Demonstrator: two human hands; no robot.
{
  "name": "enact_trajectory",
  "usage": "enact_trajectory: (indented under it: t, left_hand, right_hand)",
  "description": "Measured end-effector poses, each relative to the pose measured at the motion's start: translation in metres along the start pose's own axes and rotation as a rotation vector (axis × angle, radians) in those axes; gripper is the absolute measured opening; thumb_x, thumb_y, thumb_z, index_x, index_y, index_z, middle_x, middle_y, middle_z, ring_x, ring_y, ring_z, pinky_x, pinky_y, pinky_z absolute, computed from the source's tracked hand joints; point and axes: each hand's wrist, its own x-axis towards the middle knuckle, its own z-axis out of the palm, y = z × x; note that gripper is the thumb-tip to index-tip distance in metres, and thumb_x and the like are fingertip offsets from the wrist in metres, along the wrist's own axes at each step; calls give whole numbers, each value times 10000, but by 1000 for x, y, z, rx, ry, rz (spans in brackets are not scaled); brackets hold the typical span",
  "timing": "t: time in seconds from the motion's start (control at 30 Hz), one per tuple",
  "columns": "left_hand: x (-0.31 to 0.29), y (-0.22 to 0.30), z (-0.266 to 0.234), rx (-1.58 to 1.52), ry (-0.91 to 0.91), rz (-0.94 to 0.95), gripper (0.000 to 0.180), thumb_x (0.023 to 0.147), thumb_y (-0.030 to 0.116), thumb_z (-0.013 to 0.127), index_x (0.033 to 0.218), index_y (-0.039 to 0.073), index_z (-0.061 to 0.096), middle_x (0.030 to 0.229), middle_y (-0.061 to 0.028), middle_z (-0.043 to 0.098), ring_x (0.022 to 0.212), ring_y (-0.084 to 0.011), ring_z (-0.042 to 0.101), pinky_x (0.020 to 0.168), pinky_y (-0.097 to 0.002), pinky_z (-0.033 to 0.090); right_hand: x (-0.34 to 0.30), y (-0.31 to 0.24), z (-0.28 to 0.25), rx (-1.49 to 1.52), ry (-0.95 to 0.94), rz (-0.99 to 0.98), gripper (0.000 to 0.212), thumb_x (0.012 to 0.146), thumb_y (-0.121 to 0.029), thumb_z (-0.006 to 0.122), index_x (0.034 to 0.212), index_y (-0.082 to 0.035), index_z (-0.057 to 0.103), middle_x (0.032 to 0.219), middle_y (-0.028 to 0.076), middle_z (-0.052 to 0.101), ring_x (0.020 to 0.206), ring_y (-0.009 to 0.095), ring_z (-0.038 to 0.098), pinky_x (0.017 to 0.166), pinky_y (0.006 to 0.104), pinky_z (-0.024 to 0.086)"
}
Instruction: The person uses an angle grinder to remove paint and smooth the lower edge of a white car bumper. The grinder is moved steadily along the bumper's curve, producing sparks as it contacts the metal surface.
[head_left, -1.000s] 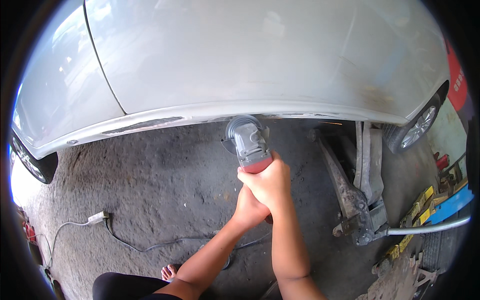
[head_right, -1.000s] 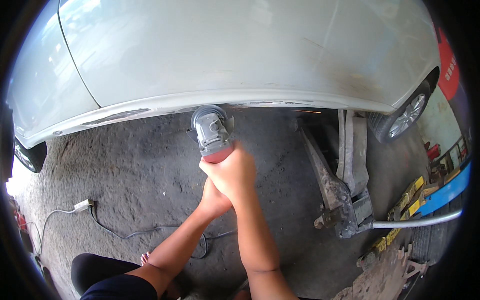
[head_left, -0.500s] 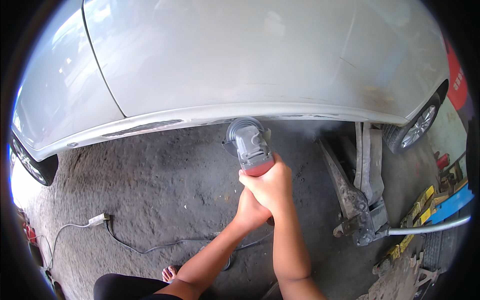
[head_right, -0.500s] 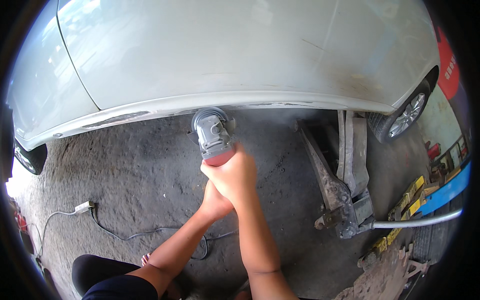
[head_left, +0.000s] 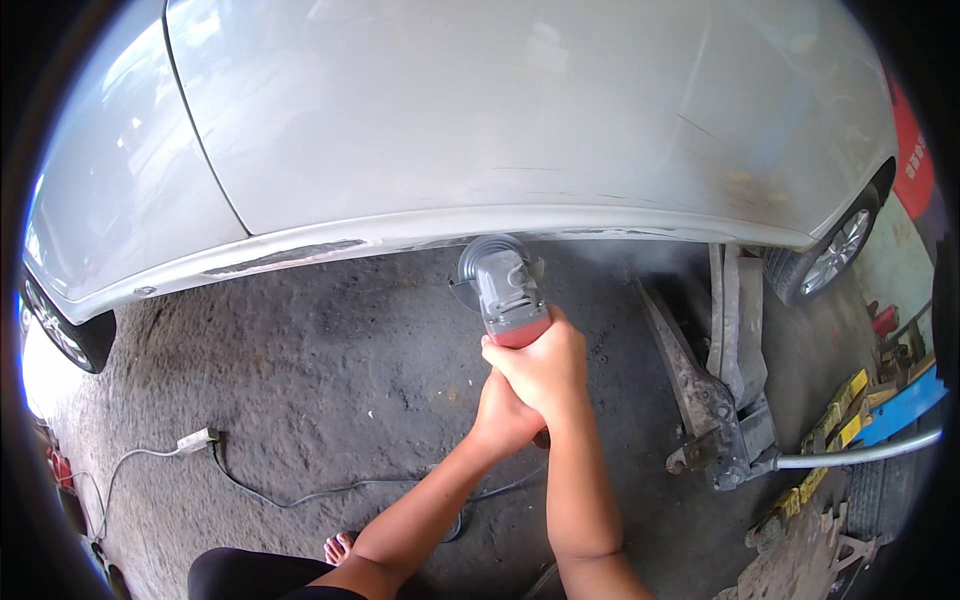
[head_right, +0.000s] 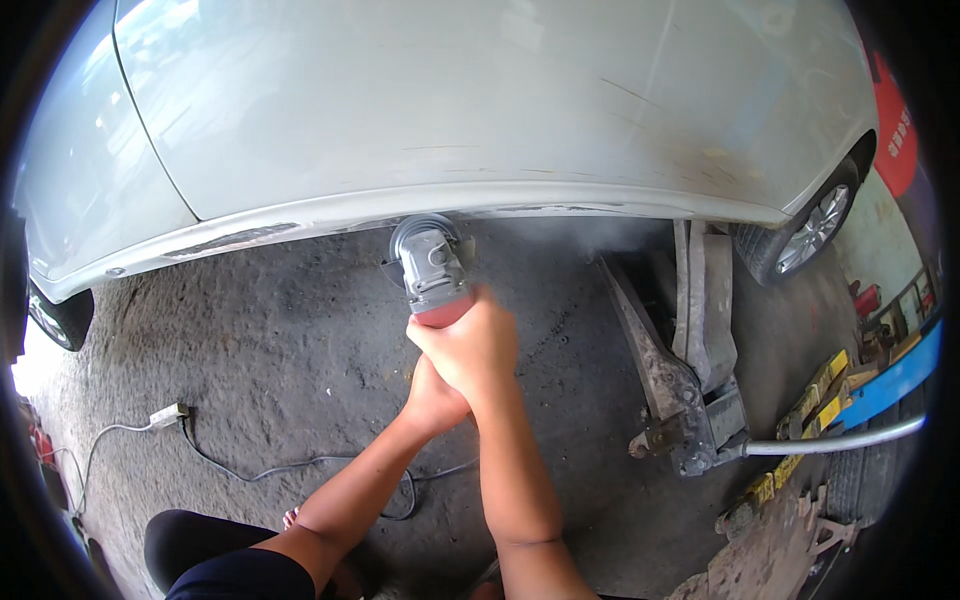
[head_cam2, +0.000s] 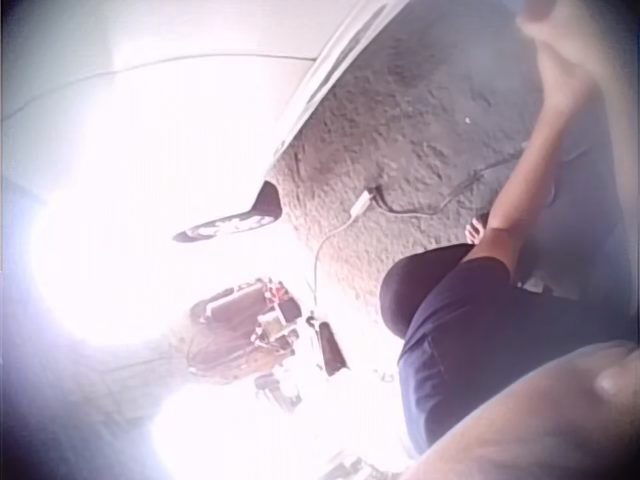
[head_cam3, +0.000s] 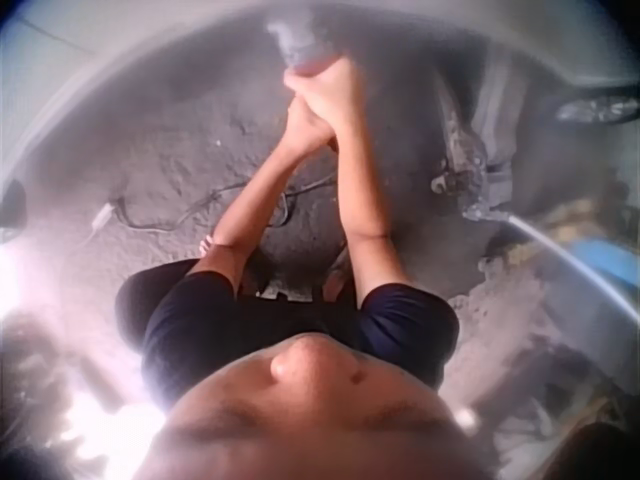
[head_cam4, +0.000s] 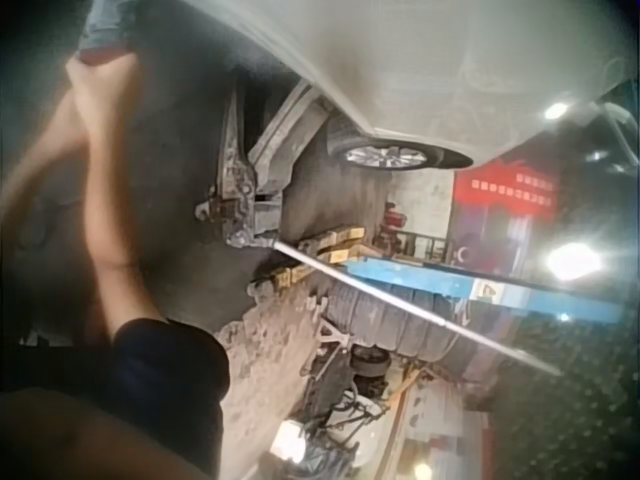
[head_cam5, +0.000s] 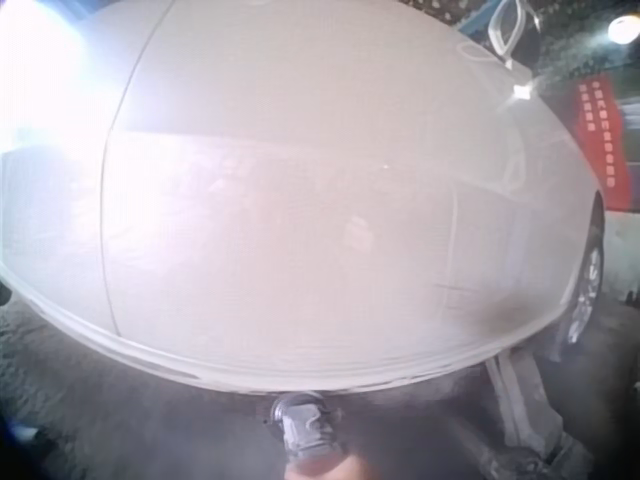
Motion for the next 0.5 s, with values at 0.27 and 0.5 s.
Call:
enact_trajectory:
  t: [0.27, 0.5]
  left_hand:
    - [2, -19, 0, 86, 54, 217, 563, 855, 185, 853, 1308, -16, 587, 1158, -137, 729, 1041, -215, 726, 830, -384, 593]
    - [12, -16, 2, 32, 10, 58, 647, 849, 233, 870, 1360, -17, 563, 1222, -133, 723, 1122, -216, 705, 921, -385, 574]
  right_hand:
    - [-4, -1, 3, -10, 3, -12, 537, 697, -262, 929, 1085, 34, 704, 976, 230, 790, 899, 381, 791, 811, 456, 618]
    - [9, 10, 3, 3, 19, -1, 524, 714, -243, 928, 1086, 55, 711, 974, 234, 793, 904, 352, 800, 813, 436, 621]
